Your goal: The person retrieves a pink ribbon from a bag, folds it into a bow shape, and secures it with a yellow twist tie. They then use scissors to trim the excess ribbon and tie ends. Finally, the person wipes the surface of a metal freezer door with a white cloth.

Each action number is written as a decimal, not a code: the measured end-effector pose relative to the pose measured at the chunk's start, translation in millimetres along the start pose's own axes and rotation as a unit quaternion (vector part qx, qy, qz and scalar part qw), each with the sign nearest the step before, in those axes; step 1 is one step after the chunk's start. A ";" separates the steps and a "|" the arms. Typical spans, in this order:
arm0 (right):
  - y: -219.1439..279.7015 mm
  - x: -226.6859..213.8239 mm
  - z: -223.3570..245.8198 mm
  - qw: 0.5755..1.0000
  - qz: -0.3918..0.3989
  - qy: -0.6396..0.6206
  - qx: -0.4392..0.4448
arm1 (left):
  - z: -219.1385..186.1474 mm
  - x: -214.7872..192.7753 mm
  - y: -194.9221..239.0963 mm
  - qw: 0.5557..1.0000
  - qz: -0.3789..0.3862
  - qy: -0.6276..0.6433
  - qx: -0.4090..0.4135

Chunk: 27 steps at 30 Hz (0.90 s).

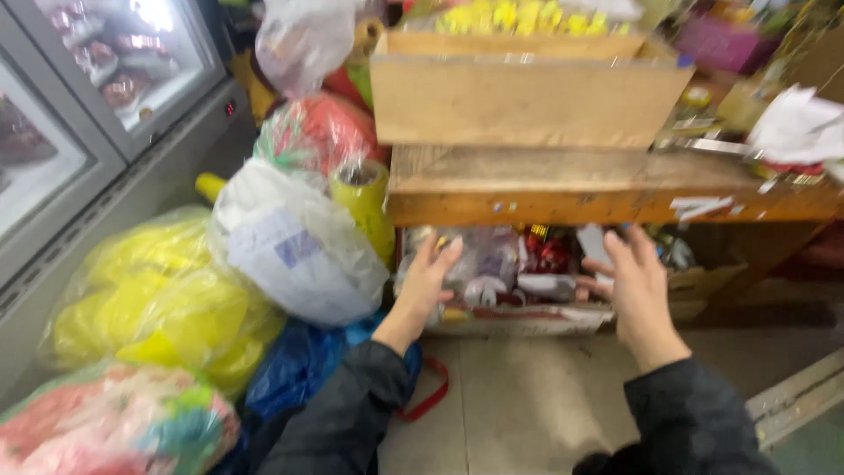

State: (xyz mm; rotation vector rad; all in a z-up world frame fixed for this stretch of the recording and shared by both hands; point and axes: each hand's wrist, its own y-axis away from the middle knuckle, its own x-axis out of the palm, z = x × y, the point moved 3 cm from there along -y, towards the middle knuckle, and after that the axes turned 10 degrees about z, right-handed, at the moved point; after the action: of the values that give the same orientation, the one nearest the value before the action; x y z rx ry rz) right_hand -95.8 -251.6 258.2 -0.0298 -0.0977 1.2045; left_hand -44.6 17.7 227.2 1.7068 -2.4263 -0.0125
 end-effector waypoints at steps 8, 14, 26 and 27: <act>12.8 9.4 12.3 0.997 0.037 0.064 -0.018 | -21.6 -9.7 26.0 1.000 -0.018 -0.015 0.019; 15.0 17.7 7.7 0.994 0.074 0.077 -0.017 | -3.4 -15.3 20.9 0.997 -0.029 -0.070 0.009; 14.5 18.0 0.9 0.988 0.097 0.108 0.045 | 13.1 -23.8 4.6 0.990 -0.040 -0.133 0.009; 15.9 19.0 0.6 0.989 0.098 0.106 0.040 | 17.9 -28.2 0.2 0.992 -0.047 -0.120 0.017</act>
State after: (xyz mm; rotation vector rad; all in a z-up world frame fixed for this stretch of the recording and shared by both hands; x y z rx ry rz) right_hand -103.9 -228.2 258.8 -0.0991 0.1417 1.3930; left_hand -38.2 42.5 205.8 1.9339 -2.5212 -0.2010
